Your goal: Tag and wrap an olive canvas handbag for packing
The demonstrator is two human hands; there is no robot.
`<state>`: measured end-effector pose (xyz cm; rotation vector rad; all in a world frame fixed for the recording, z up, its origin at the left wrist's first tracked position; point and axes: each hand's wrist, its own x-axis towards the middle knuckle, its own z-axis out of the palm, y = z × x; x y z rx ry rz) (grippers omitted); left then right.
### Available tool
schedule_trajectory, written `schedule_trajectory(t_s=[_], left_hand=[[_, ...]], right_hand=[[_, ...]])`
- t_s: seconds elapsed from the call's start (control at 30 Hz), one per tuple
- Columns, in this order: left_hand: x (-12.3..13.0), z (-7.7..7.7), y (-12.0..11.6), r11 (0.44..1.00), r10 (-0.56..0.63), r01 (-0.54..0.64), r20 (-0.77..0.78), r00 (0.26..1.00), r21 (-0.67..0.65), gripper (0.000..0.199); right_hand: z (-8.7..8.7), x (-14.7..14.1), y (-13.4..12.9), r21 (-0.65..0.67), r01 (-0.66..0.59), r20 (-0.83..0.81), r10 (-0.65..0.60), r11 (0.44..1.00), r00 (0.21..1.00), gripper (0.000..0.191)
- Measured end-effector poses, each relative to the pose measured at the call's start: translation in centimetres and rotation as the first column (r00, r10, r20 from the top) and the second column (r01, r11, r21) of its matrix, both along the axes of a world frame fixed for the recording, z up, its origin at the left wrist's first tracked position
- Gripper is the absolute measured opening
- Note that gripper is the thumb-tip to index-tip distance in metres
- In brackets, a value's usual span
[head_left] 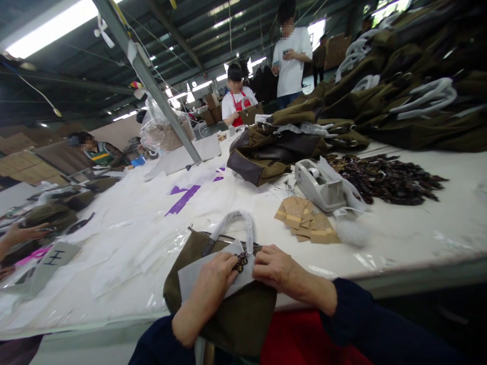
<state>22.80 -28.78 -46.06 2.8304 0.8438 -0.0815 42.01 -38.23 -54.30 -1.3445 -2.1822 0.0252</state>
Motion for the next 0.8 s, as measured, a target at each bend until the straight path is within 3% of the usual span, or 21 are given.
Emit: schedule_trajectory(t_s=[0.17, 0.3, 0.47, 0.57, 0.63, 0.8], left_hand=[[-0.3, 0.0, -0.2, 0.999, 0.015, -0.012, 0.054, 0.998, -0.047, 0.017], [-0.9, -0.9, -0.4, 1.000, -0.028, 0.028, 0.111, 0.993, -0.003, 0.030], [-1.6, -2.5, -0.7, 0.993, -0.073, 0.060, 0.122, 0.990, 0.104, 0.036], [-1.9, -3.5, -0.9, 0.980, -0.095, 0.071, 0.130, 0.987, 0.184, 0.038], [-2.2, -4.1, -1.1, 0.966, -0.123, 0.085, 0.141, 0.982, 0.246, 0.039], [-2.9, -5.5, -1.8, 0.916, -0.173, 0.100, 0.158, 0.972, 0.388, 0.041]], right_hand=[[0.2, 0.5, 0.1, -0.025, 0.018, 0.024, -0.018, 1.000, 1.000, 0.018], [0.2, 0.8, -0.2, -0.067, 0.049, 0.003, -0.049, 0.997, 0.999, 0.019], [2.7, 1.5, 0.0, -0.226, -0.008, -0.113, -0.018, 0.974, 0.993, 0.019], [4.3, 1.3, 1.9, -0.290, 0.142, -0.141, -0.189, 0.946, 0.972, 0.021], [4.8, 0.8, 3.9, -0.354, 0.243, -0.053, -0.278, 0.903, 0.959, 0.018], [5.2, -0.6, 7.6, -0.483, 0.260, 0.112, -0.235, 0.836, 0.966, 0.020]])
